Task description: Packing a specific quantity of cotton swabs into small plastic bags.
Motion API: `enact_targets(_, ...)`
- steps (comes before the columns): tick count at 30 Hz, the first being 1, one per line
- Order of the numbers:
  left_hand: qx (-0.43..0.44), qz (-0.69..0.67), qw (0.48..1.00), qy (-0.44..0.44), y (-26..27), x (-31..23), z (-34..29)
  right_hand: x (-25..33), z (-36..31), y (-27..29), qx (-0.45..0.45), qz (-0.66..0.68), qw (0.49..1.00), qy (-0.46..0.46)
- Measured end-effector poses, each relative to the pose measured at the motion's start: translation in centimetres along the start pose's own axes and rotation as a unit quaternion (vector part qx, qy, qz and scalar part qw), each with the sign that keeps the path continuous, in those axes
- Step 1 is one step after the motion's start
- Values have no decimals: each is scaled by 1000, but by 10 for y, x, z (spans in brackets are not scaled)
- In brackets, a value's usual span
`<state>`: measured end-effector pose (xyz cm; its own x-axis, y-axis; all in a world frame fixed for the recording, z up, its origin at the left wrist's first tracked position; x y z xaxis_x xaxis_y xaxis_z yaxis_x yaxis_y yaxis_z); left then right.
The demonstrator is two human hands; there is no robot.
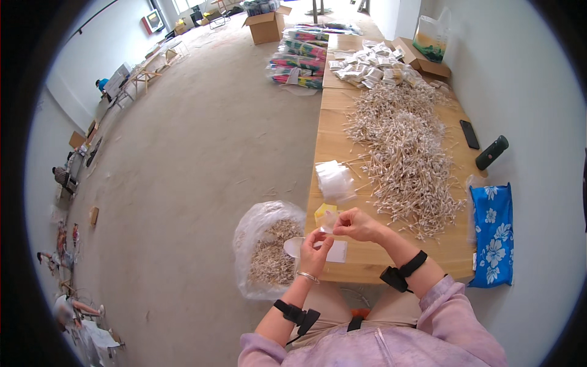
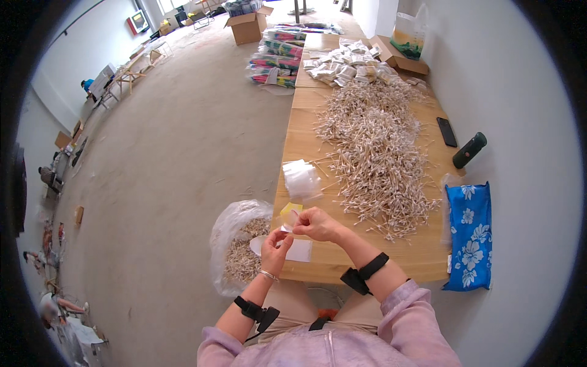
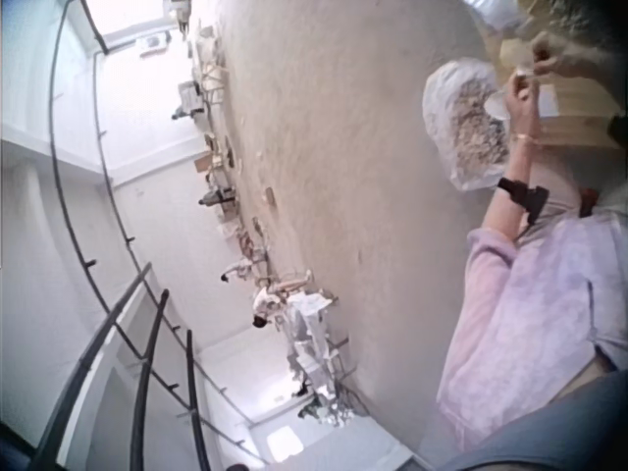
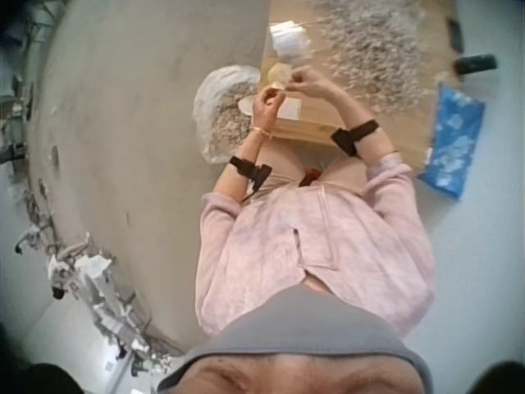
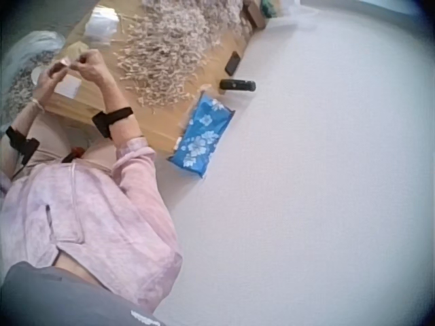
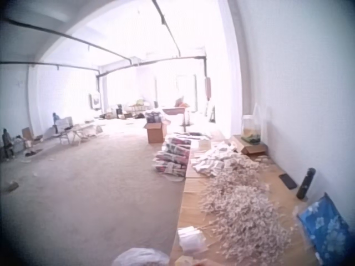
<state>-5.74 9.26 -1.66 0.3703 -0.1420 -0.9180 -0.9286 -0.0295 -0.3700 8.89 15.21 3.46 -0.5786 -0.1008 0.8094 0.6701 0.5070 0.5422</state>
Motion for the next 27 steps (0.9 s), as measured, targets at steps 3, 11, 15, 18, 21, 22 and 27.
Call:
enact_targets(3, -75, 93, 991, -64, -1, -25, -6, 5, 0, -9, 8, -4, 1000, 25)
enact_targets(11, -67, -24, 996, -62, 38, -19, -11, 13, 2, -38, -6, 70, 997, -23)
enact_targets(15, -195, -80, 973, -95, 61, -28, -14, 12, -4, -54, -22, 140, 987, -73)
enact_targets(18, -208, -141, 962, -108, 68, -28, -13, 9, -3, -72, 18, 197, 975, -104)
enact_targets(21, -216, -149, 959, -111, 69, -27, -14, 12, 2, -80, 21, 265, 957, -114)
enact_targets(22, -217, -150, 958, -111, 70, -26, -14, 15, 3, -83, 17, 290, 950, -118)
enact_targets(27, -209, -180, 954, -115, 73, -23, -14, 24, 11, -88, -3, 314, 938, -145)
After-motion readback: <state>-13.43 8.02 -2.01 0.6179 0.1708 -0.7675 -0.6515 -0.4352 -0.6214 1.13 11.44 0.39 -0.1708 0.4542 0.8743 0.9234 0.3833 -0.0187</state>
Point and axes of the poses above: each hand's wrist, its own z-axis towards the middle knuckle, its own y-axis out of the back of the hand, x = y × z, the point moved 6 cm from there along z, towards the middle knuckle, and after that the axes turned 15 degrees about -z, right-handed, at the moved point
